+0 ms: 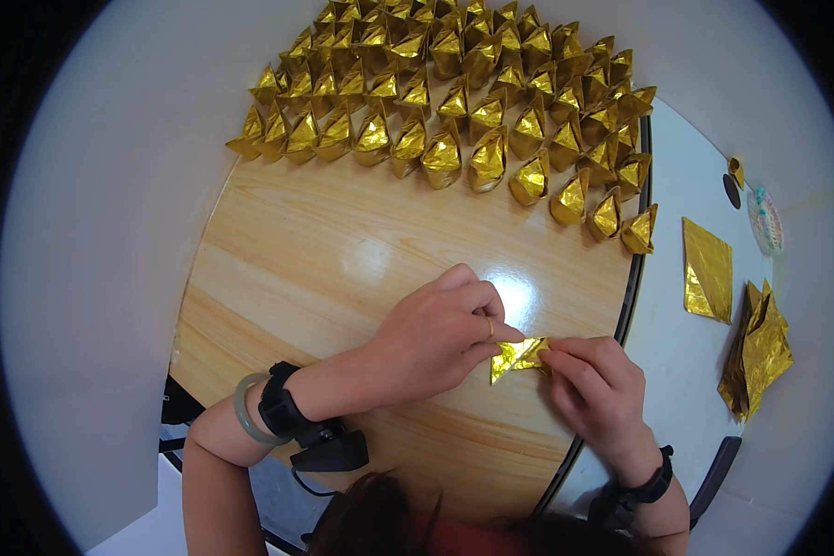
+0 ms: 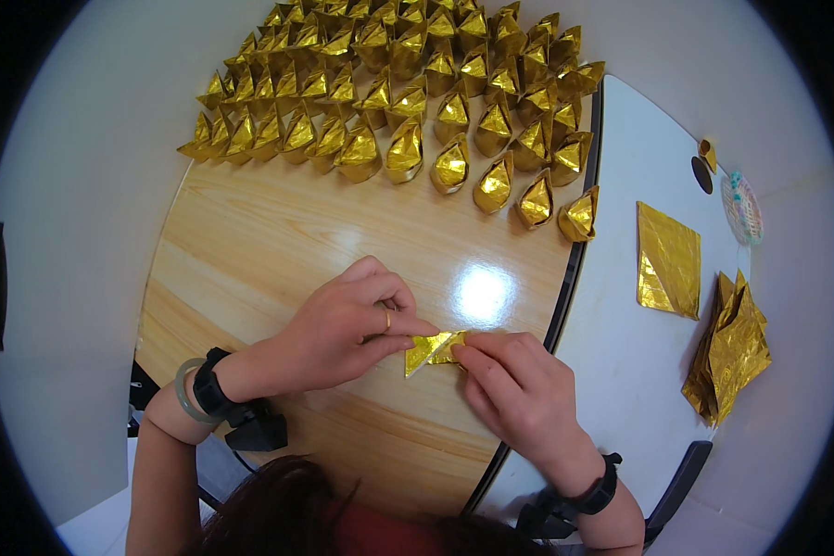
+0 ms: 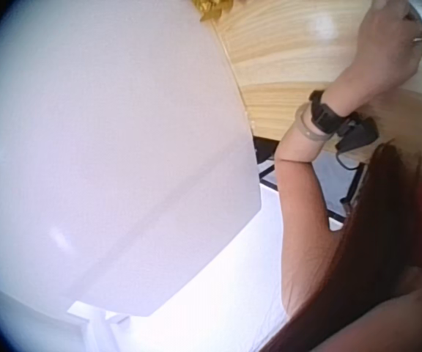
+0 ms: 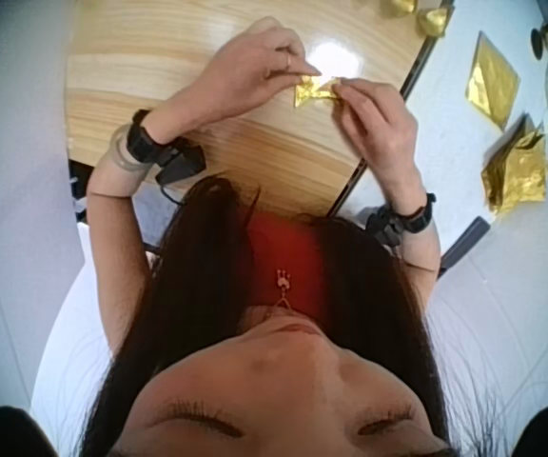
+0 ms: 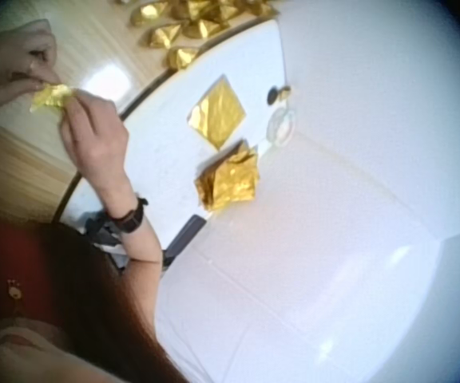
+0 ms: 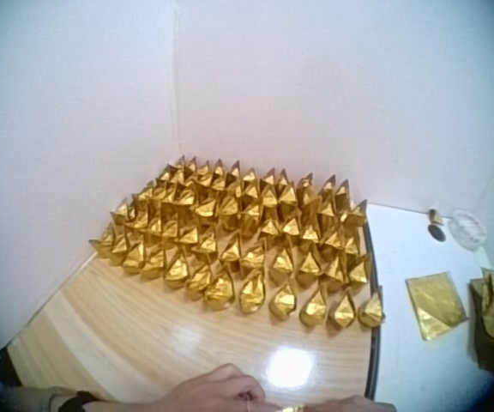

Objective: Fold gold paper into small boat-like decorative shapes.

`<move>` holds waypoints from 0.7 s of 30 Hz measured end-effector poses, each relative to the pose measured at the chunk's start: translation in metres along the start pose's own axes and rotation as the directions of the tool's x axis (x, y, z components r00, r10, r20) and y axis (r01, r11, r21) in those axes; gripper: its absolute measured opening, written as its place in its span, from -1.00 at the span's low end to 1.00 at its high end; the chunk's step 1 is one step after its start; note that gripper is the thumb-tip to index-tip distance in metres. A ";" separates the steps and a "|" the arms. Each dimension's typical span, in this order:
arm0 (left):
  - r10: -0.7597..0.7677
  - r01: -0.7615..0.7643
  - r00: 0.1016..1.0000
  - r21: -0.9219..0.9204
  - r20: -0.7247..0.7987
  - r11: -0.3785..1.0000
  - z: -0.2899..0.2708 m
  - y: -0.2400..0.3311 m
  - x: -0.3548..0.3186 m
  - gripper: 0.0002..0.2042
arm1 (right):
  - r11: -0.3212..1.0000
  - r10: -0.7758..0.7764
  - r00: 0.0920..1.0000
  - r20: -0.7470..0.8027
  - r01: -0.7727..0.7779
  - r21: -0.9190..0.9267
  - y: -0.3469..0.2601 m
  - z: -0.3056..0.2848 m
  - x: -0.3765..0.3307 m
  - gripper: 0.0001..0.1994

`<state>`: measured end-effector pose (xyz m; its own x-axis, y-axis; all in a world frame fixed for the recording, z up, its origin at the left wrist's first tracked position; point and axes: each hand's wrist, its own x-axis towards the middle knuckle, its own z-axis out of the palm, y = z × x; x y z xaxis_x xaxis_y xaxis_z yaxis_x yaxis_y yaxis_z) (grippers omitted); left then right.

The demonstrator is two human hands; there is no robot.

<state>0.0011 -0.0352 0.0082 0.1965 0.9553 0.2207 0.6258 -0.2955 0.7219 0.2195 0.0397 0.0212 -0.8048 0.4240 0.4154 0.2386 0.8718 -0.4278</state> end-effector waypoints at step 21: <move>-0.013 0.013 1.000 -0.022 -0.023 1.000 -0.002 0.001 0.003 -0.80 | 0.997 -0.047 0.999 0.018 0.048 -0.068 -0.001 0.005 -0.001 -0.68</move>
<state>0.0014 -0.0326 0.0109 0.1710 0.9590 0.2261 0.6115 -0.2832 0.7388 0.2176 0.0372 0.0176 -0.8250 0.3778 0.4203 0.2357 0.9059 -0.3517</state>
